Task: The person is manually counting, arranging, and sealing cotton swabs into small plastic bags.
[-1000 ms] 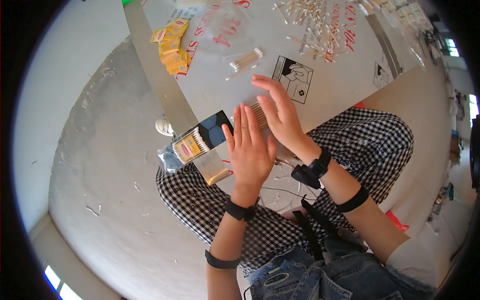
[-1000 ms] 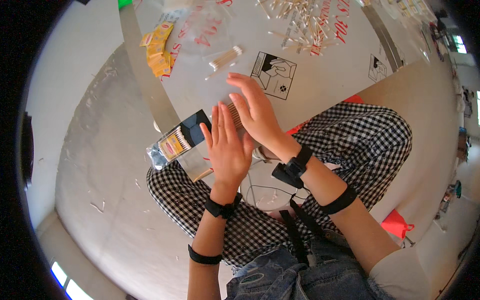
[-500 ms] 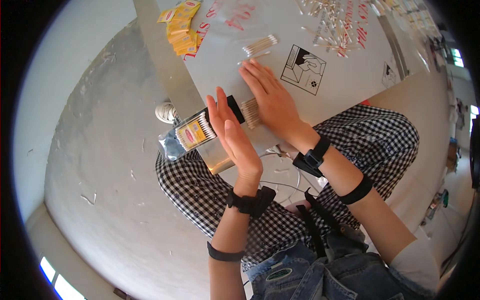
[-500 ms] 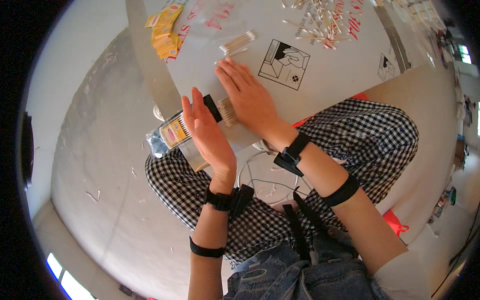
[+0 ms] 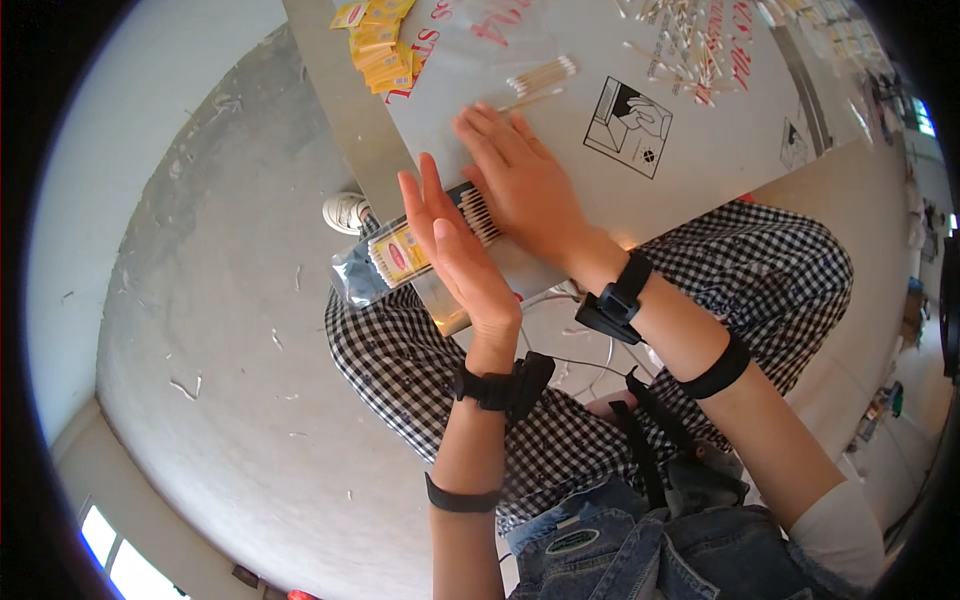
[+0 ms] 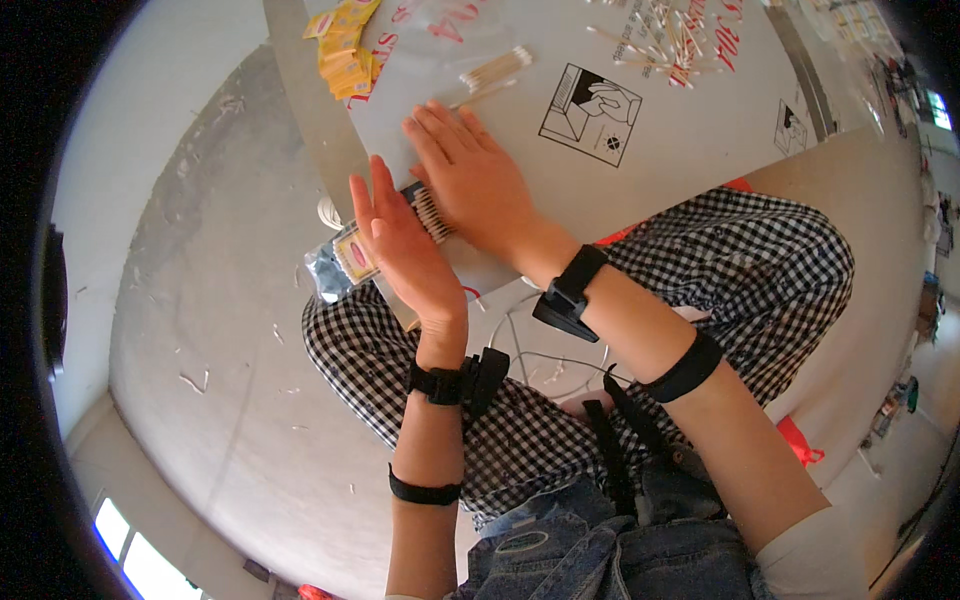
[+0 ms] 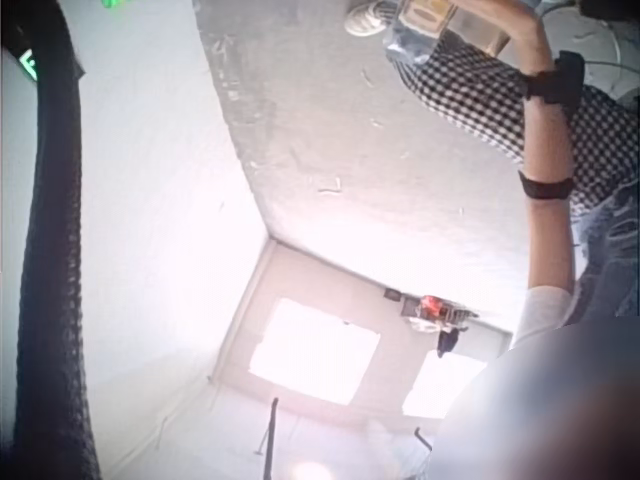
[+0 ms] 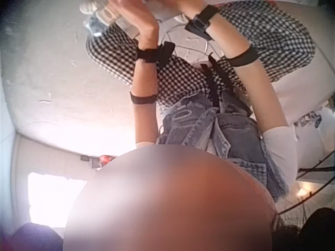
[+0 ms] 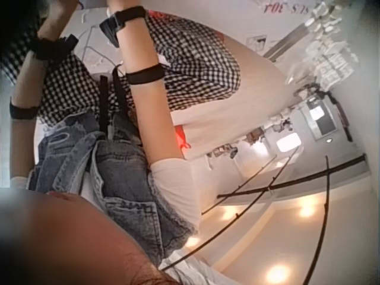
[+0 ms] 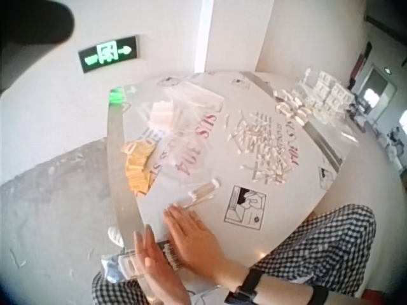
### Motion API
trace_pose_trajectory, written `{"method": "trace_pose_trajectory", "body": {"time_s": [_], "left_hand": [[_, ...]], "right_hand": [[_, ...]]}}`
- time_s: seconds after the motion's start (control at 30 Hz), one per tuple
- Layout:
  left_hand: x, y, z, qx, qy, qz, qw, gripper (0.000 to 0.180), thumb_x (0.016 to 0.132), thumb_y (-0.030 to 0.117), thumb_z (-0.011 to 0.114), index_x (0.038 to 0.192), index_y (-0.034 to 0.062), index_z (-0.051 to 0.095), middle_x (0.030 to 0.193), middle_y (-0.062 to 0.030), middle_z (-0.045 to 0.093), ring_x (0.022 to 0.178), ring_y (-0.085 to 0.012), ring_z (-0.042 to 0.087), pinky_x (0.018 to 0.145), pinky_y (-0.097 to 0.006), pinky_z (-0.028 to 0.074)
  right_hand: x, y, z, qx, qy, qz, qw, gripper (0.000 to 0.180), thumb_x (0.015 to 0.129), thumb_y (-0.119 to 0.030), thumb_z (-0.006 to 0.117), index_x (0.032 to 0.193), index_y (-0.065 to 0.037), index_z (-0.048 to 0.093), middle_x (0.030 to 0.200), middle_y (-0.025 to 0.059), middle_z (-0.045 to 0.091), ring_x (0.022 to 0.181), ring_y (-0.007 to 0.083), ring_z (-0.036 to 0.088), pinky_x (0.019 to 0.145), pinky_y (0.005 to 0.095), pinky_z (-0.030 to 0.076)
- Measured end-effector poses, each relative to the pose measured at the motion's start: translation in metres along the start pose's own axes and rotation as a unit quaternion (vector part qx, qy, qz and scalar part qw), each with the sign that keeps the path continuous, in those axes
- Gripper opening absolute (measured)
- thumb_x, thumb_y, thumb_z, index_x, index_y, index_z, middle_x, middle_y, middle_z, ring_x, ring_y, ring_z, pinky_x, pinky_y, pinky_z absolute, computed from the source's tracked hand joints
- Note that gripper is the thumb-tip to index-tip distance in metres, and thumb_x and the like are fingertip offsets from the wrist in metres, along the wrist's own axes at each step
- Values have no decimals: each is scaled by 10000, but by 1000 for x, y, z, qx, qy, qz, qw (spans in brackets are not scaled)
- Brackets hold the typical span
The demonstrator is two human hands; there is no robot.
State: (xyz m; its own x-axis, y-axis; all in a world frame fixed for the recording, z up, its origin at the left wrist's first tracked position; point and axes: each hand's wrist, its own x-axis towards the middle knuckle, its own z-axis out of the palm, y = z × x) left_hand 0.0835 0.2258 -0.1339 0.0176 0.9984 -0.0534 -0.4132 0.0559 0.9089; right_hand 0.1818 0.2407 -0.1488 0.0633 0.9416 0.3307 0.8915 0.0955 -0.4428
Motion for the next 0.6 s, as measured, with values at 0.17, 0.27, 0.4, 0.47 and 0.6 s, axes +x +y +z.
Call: {"method": "trace_pose_trajectory", "body": {"time_s": [0.17, 0.27, 0.4, 0.47, 0.6], "left_hand": [[1, 0, 4, -9, -12, -2, 1000, 696, 1059, 429, 390, 1591, 38, 171, 1624, -224, 271, 1528, -288, 215, 1252, -411, 145], [2, 3, 0, -27, -5, -12, 1000, 692, 1058, 424, 391, 1589, 36, 176, 1628, -224, 264, 1528, -288, 215, 1251, -410, 150], [-3, 5, -2, -18, 7, -13, 1000, 678, 1057, 401, 388, 1587, 34, 179, 1628, -228, 257, 1528, -292, 214, 1254, -409, 146], [-5, -1, -1, -27, -7, -6, 1000, 675, 1057, 396, 389, 1586, 33, 181, 1627, -231, 257, 1528, -296, 213, 1255, -410, 142], [-4, -2, 1, -25, -30, 6, 999, 657, 1056, 358, 386, 1586, 27, 182, 1624, -241, 256, 1527, -308, 213, 1257, -414, 136]], "right_hand": [[1, -4, 6, -54, 1, -25, 998, 478, 938, -174, 536, 1378, 10, 529, 1476, 166, 503, 1432, 304, 416, 1191, 470, 318], [3, -4, 5, -73, -2, -46, 996, 479, 935, -174, 533, 1377, 12, 533, 1489, 166, 492, 1438, 301, 408, 1194, 468, 314], [2, 1, 4, -105, -15, -72, 992, 481, 934, -164, 524, 1378, 19, 530, 1504, 171, 474, 1451, 300, 389, 1204, 464, 299], [2, 2, 5, -90, -14, -64, 994, 484, 933, -160, 522, 1381, 21, 527, 1507, 173, 469, 1454, 300, 383, 1206, 461, 296], [4, -3, 5, -60, -26, -58, 996, 489, 932, -146, 518, 1389, 27, 516, 1517, 176, 456, 1462, 298, 371, 1211, 457, 290]]}}
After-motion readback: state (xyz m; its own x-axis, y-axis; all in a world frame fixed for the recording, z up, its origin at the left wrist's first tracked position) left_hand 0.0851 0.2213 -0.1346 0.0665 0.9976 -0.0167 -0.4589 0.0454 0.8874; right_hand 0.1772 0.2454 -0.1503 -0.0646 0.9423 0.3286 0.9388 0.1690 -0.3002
